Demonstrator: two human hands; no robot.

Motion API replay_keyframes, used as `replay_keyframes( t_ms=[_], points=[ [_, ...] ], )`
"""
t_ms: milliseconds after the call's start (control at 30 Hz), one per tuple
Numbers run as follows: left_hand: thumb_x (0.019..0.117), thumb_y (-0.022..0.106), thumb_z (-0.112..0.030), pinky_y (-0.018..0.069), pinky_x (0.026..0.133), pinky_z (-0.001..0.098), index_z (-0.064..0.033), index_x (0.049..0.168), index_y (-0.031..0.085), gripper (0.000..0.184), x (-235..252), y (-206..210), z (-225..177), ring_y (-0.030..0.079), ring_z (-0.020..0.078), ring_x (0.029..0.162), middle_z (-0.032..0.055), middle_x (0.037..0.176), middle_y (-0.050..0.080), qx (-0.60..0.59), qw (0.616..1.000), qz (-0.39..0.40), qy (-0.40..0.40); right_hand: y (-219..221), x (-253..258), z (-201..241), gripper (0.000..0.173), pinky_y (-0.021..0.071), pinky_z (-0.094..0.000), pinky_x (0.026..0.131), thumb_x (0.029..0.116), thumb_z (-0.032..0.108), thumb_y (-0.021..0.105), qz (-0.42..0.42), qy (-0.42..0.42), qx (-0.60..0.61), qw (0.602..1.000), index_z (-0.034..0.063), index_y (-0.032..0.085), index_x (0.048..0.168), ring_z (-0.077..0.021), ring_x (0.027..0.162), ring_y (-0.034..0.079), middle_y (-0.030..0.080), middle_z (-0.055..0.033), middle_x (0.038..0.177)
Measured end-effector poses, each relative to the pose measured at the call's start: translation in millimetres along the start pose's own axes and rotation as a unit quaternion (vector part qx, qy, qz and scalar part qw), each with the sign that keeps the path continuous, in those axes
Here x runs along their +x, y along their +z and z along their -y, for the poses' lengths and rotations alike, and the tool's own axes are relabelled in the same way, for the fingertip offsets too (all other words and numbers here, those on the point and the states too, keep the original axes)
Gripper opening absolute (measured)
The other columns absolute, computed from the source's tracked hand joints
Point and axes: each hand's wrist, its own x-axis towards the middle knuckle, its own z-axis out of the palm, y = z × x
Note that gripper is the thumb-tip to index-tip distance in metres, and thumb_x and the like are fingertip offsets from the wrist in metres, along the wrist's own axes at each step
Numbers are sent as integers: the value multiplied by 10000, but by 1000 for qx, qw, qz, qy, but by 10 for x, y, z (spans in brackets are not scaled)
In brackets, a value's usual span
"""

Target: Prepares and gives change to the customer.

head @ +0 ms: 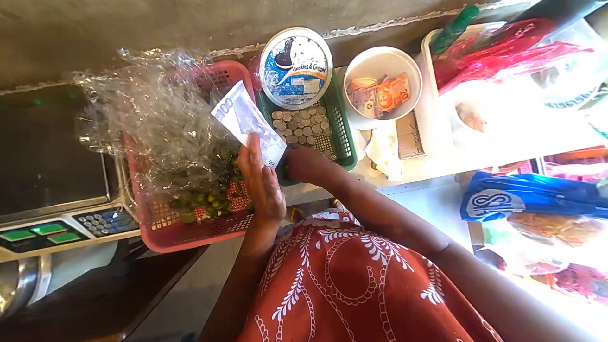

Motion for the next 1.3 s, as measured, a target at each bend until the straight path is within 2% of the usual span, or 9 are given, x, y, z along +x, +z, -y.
replay_keyframes(
  t_ms=[167, 233, 367, 467, 567, 733, 833, 1000, 1300],
  points=[
    [1093, 156, -485, 336, 1199, 403, -38, 1583, 322, 684, -6, -10, 1, 328, 222, 1484, 178, 1626, 283, -1, 1000, -2, 5, -264, -202, -85, 310, 536, -647, 898, 965, 13, 610, -112, 105, -47, 987, -109, 594, 1250, -497, 1160, 617, 595, -316, 1277],
    [1096, 162, -483, 362, 1186, 412, -53, 1593, 303, 672, -5, -2, 2, 344, 226, 1473, 175, 1621, 283, -7, 1000, 4, 7, -269, -119, -143, 448, 535, -599, 936, 991, 46, 585, -111, 161, -70, 978, -130, 461, 1383, -493, 1210, 596, 544, -337, 1343],
    [1095, 170, -490, 412, 1133, 386, -100, 1606, 290, 653, -18, 4, -1, 363, 212, 1455, 149, 1628, 274, -22, 1000, -6, -3, 7, 62, -111, 869, 521, -579, 1006, 947, 31, 649, -76, 173, -72, 979, -111, 85, 1592, -561, 1437, 341, 122, -385, 1629],
    [1078, 182, -568, 406, 1151, 418, -117, 1613, 279, 707, -24, -13, 19, 345, 219, 1475, 134, 1642, 264, -57, 998, -29, -9, -11, -6, -114, 691, 493, -637, 1012, 971, 117, 656, -39, 77, -60, 994, -114, 322, 1530, -566, 1379, 413, 267, -388, 1574],
    [1057, 237, -632, 441, 1141, 463, -187, 1635, 216, 729, -39, -23, 35, 360, 239, 1472, 99, 1650, 231, -108, 991, -73, -7, 47, -193, -158, 394, 422, -762, 982, 1000, 140, 609, -22, -38, -30, 999, 96, 623, 1391, -523, 1369, 444, 465, -285, 1500],
    [1013, 328, -700, 550, 1005, 434, -352, 1629, 172, 724, -88, -68, 43, 463, 213, 1398, 32, 1653, 227, -132, 980, -149, -1, 49, -625, -227, 382, 389, -674, 1100, 1028, 74, 559, -40, -114, 13, 993, 101, 624, 1403, -376, 1398, 499, 572, -148, 1476],
    [1018, 345, -684, 534, 1018, 443, -398, 1621, 161, 693, -114, -81, 54, 451, 209, 1407, 5, 1653, 242, -160, 975, -155, 0, 2, -756, -426, 241, 487, -605, 1042, 1005, 53, 592, -101, -87, 12, 991, 15, 723, 1204, -373, 1233, 632, 682, -194, 1279],
    [1032, 305, -664, 512, 1033, 427, -404, 1620, 148, 661, -88, -80, 18, 439, 171, 1407, -25, 1636, 277, -188, 969, -158, 9, -143, -659, -572, 195, 579, -570, 860, 995, -12, 588, -176, 12, 5, 984, -4, 733, 1126, -365, 988, 711, 712, -194, 1120],
    [1031, 357, -642, 543, 1005, 396, -400, 1613, 210, 648, -103, -103, 24, 477, 183, 1390, -13, 1634, 313, -219, 964, -149, 4, -128, 72, -355, 360, 587, -608, 780, 910, -83, 634, -189, 171, -77, 964, -99, 548, 1259, -506, 1012, 663, 537, -327, 1304]
  ],
)
